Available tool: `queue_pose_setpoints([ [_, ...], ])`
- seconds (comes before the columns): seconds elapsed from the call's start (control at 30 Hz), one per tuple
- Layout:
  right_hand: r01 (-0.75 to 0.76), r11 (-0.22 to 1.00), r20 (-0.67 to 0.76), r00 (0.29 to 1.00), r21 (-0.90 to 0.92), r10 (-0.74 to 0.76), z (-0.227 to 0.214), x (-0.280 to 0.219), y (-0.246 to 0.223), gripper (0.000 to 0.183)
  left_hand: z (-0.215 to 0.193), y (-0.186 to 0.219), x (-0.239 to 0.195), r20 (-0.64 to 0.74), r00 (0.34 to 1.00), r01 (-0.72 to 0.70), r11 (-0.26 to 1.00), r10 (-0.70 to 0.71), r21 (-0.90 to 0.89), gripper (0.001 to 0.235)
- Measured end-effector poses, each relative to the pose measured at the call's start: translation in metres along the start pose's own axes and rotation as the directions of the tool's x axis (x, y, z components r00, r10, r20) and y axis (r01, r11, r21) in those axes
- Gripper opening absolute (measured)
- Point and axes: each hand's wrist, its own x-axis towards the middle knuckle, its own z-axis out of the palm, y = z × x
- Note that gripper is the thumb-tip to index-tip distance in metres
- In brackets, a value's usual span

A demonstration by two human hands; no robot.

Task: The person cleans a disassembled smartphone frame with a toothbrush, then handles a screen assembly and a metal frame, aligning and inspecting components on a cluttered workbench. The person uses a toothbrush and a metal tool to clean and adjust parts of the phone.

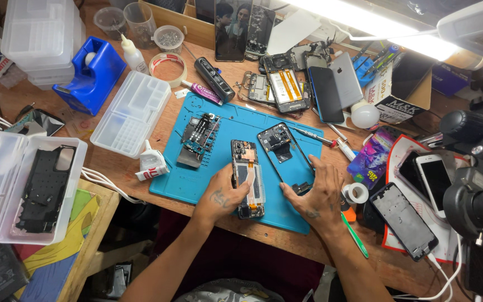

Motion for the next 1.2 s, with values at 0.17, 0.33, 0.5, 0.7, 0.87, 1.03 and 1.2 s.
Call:
queue_pose_setpoints([
  [0.17, -0.022, 1.0, 0.009, 1.0, -0.011, 0.022, 0.0, 0.0, -0.004, 0.091, -0.004, 0.005, 0.004, -0.032, 0.998, 0.063, 0.991, -0.059, 0.121, 0.033],
  [0.33, 0.022, 0.999, -0.006, 1.0, 0.024, -0.021, 0.002, 0.0, -0.006, 0.093, -0.012, 0.005, 0.006, -0.056, 0.994, 0.107, 0.98, -0.098, 0.165, 0.039],
  [0.5, 0.072, 0.997, 0.02, 0.997, 0.024, -0.072, 0.005, 0.0, -0.009, 0.098, -0.016, -0.001, 0.005, -0.097, 0.991, 0.103, 0.991, -0.094, 0.085, 0.05],
  [0.7, 0.101, 0.994, 0.013, 0.995, 0.036, -0.101, 0.004, -0.003, -0.01, 0.098, -0.01, -0.005, 0.001, -0.209, 0.978, 0.016, 0.999, -0.009, 0.03, 0.049],
  [0.87, 0.04, 0.999, 0.032, 0.999, -0.004, -0.04, 0.0, -0.002, -0.006, 0.099, -0.013, 0.006, -0.004, -0.203, 0.974, 0.117, 0.989, -0.096, 0.091, 0.053],
  [1.03, 0.013, 1.0, 0.055, 0.998, -0.006, -0.013, -0.002, -0.003, 0.001, 0.1, -0.015, 0.018, -0.014, -0.187, 0.976, 0.137, 0.983, -0.113, 0.122, 0.062],
  [1.2, 0.089, 0.995, -0.04, 0.995, 0.037, -0.087, 0.0, -0.004, 0.01, 0.095, -0.012, 0.017, -0.027, -0.185, 0.971, 0.16, 0.986, -0.149, 0.05, 0.073],
])
